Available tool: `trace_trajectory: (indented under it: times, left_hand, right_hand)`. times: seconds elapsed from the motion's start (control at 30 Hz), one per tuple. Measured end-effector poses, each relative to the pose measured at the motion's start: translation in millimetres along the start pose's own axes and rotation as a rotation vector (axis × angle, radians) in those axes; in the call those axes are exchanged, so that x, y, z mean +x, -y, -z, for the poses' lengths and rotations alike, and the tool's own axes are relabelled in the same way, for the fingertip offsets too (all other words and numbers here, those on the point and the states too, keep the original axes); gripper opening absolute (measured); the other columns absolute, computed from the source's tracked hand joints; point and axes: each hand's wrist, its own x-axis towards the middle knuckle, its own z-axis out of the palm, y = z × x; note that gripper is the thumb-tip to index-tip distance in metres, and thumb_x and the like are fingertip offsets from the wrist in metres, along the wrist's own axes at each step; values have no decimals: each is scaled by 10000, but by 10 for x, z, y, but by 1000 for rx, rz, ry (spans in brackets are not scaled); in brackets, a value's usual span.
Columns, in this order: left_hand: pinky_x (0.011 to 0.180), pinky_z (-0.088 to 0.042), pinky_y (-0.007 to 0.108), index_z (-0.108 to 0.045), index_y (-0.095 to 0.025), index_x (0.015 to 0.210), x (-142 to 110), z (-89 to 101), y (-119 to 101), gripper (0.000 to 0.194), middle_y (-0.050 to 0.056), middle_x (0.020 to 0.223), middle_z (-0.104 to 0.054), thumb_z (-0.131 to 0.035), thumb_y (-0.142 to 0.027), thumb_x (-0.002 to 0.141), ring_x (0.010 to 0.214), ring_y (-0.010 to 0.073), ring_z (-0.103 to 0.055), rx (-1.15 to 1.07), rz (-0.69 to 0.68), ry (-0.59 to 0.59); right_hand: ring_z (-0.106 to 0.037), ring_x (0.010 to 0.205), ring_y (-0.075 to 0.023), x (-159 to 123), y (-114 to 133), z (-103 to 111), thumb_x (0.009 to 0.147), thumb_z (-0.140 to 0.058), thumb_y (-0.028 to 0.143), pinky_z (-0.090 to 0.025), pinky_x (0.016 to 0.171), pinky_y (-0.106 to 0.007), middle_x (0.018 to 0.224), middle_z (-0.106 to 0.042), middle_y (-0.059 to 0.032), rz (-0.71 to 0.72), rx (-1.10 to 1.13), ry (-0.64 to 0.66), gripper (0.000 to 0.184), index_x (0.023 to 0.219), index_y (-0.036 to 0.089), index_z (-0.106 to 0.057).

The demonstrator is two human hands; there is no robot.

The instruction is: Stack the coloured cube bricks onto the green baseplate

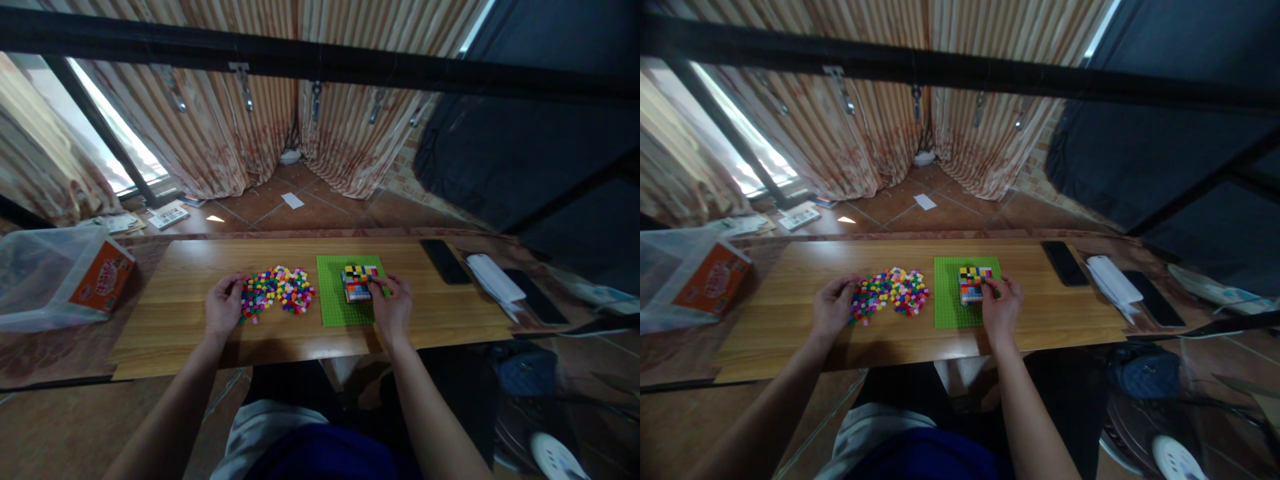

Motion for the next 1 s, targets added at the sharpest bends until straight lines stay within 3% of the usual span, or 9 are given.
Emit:
trace_trajectory:
  times: [0.43, 0.8, 1.0]
  left_hand:
    - [843, -540, 316, -738, -156, 945, 6, 5, 7, 327, 69, 954, -757, -554, -379, 793, 892, 213, -691, 21, 10, -2]
    - [827, -547, 314, -733, -162, 934, 14, 0, -13, 314, 68, 942, -758, -550, -363, 777, 881, 213, -693, 19, 14, 2]
    - [824, -544, 313, -734, -159, 925, 14, -3, -19, 310, 70, 934, -758, -550, -361, 777, 881, 212, -692, -11, 14, 4]
  right_hand:
    - [-635, 863, -212, -28, -123, -106, 802, -627, 411, -498, 817, -380, 1010, -708, -121, -196, 218, 27, 382, 1076, 155, -700]
    - [-636, 844, -207, -15, -217, -224, 787, -631, 414, -509, 802, -378, 998, -720, -110, -225, 283, 17, 386, 1073, 166, -705]
    - [-636, 839, -205, -17, -222, -137, 762, -659, 447, -517, 780, -365, 1000, -718, -104, -232, 313, 56, 421, 1081, 176, -704]
